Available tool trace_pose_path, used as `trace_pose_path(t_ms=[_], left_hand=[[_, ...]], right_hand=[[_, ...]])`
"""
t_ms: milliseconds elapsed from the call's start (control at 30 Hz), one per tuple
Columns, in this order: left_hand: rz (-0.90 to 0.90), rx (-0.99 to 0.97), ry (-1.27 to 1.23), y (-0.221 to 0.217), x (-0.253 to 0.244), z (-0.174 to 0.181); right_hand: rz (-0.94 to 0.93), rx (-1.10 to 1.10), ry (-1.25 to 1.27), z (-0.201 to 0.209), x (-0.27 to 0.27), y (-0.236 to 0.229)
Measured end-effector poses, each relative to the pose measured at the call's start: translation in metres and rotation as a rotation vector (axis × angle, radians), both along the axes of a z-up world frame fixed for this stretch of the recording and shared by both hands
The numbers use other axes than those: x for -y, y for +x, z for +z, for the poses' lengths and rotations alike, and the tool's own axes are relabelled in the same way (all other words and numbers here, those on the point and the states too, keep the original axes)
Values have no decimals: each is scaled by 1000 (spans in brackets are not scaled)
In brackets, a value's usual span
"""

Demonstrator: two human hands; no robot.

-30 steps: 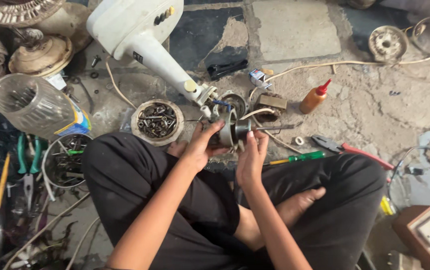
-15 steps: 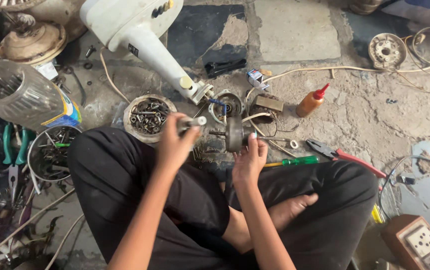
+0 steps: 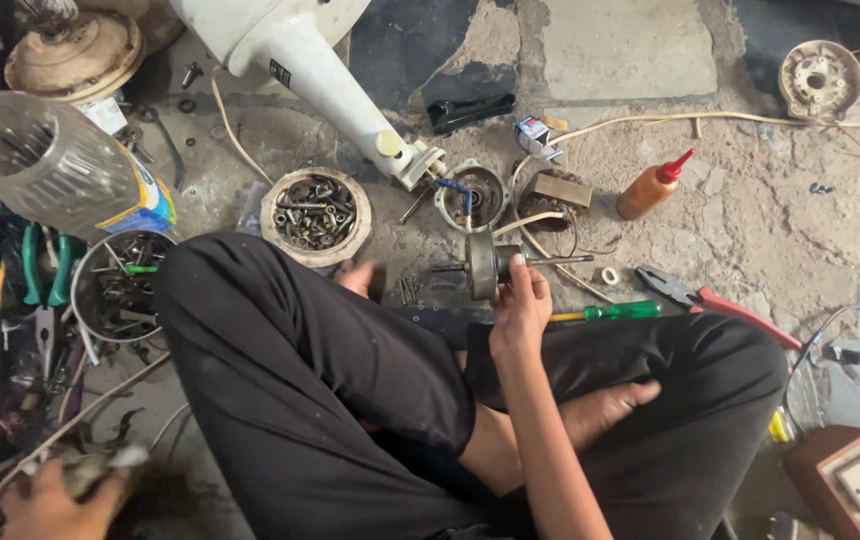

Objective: The person sits on the floor and repairs a small electrical motor by hand. They remove a rotor, use a screwdriver to adjust internal components, and reassemble the motor housing with wires and screws.

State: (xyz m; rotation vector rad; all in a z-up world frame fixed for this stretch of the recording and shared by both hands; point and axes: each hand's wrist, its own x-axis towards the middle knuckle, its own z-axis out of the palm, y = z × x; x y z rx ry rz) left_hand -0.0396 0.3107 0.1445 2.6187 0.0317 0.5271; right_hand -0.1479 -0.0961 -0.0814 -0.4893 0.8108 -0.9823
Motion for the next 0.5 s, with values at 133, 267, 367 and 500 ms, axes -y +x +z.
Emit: trace_pose_path(t_ms=[133,267,367,500], left_hand=[[-222,153,-214,-15,52,-17],[-846,-351,-799,-53,201,-71],[-579,-919,-1012,-19,308,-103],[-456,-1172,-1194,-11,338,-134]], right_hand=[[68,-68,37,15,-5,0],[70,-9,-10,14,-6,-5],[50,-8,-10,20,-5,-1],[33,-49,-47,32,-7,7]])
